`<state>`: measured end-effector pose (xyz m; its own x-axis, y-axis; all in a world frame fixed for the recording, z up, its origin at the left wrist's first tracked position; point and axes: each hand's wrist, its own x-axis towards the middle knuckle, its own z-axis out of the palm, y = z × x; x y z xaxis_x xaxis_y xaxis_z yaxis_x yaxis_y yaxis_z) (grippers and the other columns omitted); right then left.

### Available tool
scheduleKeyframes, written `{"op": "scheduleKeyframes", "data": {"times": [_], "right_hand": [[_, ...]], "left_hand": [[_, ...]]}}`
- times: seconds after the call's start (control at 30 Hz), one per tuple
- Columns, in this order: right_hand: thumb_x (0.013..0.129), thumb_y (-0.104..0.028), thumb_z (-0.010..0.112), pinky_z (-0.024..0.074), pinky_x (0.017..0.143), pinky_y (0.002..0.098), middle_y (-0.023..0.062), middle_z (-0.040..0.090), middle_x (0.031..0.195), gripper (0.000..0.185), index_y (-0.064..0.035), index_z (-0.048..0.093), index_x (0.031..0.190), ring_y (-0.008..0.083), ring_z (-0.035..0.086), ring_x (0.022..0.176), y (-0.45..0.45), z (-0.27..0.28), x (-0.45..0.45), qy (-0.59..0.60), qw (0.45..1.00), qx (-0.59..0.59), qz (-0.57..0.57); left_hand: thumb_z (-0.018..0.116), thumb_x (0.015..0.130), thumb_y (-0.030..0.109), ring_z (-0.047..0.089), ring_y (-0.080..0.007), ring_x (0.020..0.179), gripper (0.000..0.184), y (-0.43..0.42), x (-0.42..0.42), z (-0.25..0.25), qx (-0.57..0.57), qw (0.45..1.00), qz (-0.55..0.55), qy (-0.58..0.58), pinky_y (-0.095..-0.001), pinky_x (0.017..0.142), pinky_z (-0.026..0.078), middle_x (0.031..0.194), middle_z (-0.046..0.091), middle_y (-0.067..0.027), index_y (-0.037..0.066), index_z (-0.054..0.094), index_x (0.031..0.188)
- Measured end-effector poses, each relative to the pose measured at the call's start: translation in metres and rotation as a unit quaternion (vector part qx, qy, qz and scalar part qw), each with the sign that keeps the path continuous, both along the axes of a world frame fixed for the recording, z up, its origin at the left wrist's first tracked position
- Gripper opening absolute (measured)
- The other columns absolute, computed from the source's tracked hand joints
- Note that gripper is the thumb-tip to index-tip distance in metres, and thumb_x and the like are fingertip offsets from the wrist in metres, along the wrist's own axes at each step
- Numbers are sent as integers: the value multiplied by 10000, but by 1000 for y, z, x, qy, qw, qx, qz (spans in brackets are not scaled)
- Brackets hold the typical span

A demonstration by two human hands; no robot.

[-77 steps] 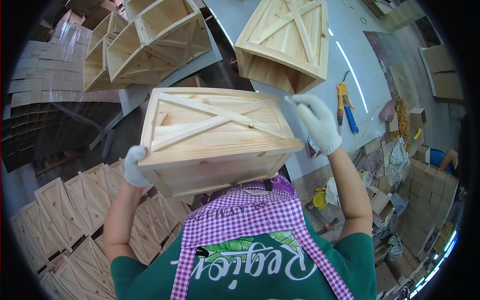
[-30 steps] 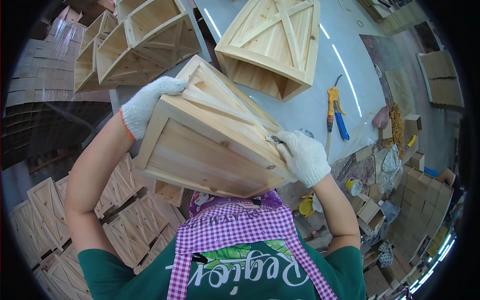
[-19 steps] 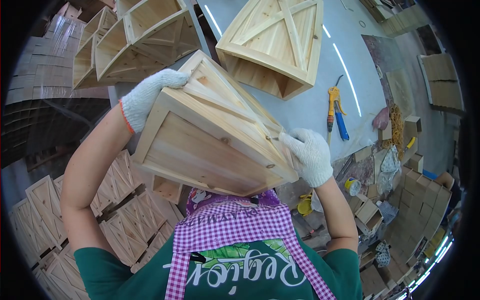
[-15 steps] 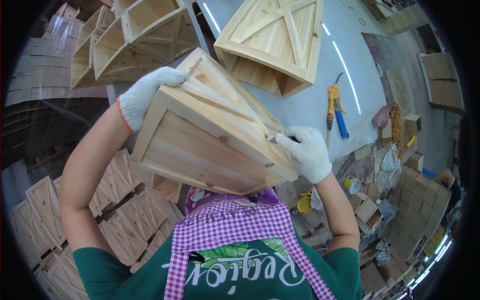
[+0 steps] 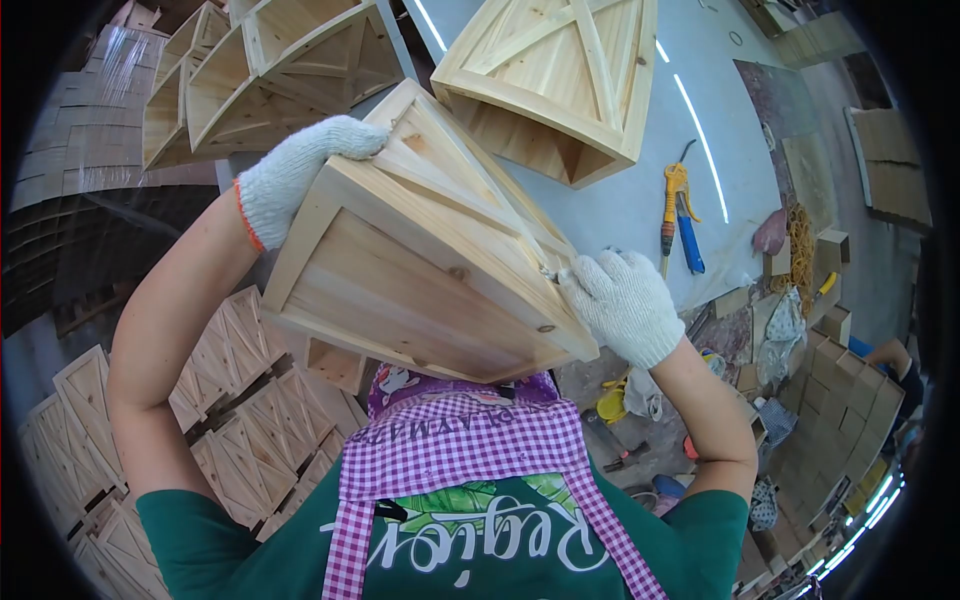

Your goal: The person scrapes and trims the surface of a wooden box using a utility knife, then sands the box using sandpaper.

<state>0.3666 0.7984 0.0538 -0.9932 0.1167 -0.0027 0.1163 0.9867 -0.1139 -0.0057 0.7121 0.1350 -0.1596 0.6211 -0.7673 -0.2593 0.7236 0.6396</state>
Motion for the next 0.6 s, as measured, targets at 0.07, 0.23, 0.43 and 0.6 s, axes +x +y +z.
{"op": "scheduleKeyframes", "data": {"times": [0.07,0.23,0.43,0.6], "right_hand": [[831,-143,682,498,708,397,52,624,997,331,-127,670,1161,242,645,881,2,10,2,-16,999,-37,-11],[913,-175,674,526,710,425,112,648,912,250,-103,686,1152,315,662,838,-3,2,14,8,968,-204,-149],[963,-181,651,546,733,434,151,686,893,189,-98,710,1122,359,676,840,-10,-4,3,46,925,-288,-245],[964,-204,646,553,733,431,145,698,900,205,-111,716,1133,353,686,832,-9,-4,-13,-19,935,-243,-258]], "left_hand": [[771,834,385,685,-231,964,498,0,-1,0,-5,1000,9,0,-401,843,585,1079,679,-126,82,650,1211],[783,828,381,676,-222,978,447,-2,-1,-2,7,1000,11,15,-413,853,580,1070,679,-91,122,674,1176],[777,834,396,678,-223,980,494,-2,3,0,5,1000,11,24,-401,855,580,1089,671,-110,101,649,1210],[765,835,440,686,-240,989,621,-3,3,-2,19,999,1,47,-395,853,585,1120,655,-158,57,592,1292]]}}
